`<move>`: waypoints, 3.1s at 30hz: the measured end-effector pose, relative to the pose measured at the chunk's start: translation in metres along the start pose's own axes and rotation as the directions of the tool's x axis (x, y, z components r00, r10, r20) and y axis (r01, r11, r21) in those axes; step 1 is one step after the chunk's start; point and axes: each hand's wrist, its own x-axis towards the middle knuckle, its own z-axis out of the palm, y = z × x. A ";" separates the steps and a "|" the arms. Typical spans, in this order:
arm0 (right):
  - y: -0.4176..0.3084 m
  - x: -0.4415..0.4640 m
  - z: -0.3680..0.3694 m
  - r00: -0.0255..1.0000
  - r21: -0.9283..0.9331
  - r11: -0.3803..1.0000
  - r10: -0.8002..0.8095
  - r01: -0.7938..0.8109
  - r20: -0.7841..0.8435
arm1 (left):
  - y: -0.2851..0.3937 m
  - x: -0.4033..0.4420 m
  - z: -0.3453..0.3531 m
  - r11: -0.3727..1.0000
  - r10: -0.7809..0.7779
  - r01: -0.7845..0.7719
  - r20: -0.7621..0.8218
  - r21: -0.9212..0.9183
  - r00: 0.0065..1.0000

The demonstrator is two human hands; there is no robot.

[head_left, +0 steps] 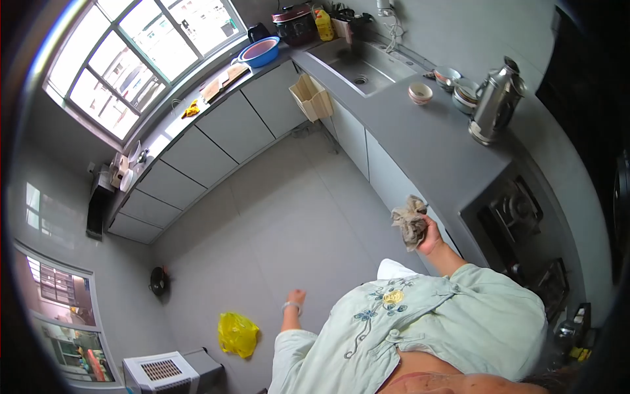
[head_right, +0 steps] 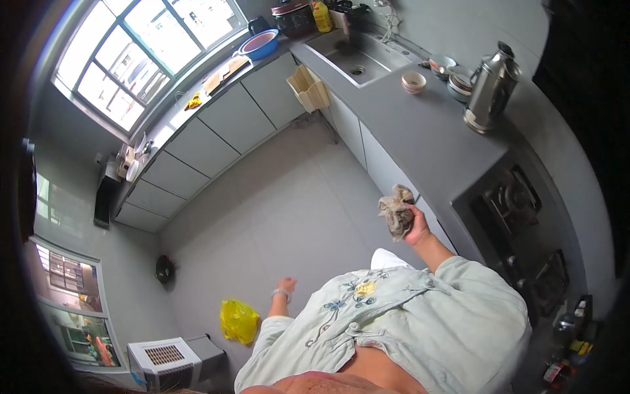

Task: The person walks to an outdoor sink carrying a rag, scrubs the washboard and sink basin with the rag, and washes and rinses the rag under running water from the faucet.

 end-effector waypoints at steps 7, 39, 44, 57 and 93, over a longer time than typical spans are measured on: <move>-0.051 0.160 0.063 0.999 -0.046 0.998 -0.053 0.053 0.013 | 0.231 0.122 -0.107 0.945 0.319 -0.325 -0.102 -0.048 0.942; -0.208 0.767 0.430 0.905 0.126 0.928 -0.370 0.351 0.208 | 0.661 0.661 -0.569 0.560 0.819 -0.826 -0.194 0.067 0.540; -0.262 0.838 0.473 0.882 0.158 0.908 -0.415 0.387 0.223 | 0.864 0.648 -0.610 0.260 0.946 -0.962 -0.219 0.081 0.237; -0.359 0.955 0.544 0.823 0.281 0.911 -0.397 0.301 0.407 | 1.151 0.681 -0.596 0.027 1.000 -0.937 -0.018 0.348 0.022; -0.411 0.995 0.538 0.793 0.287 0.883 -0.463 0.371 0.396 | 1.188 0.699 -0.578 -0.011 0.966 -0.910 0.240 0.414 0.098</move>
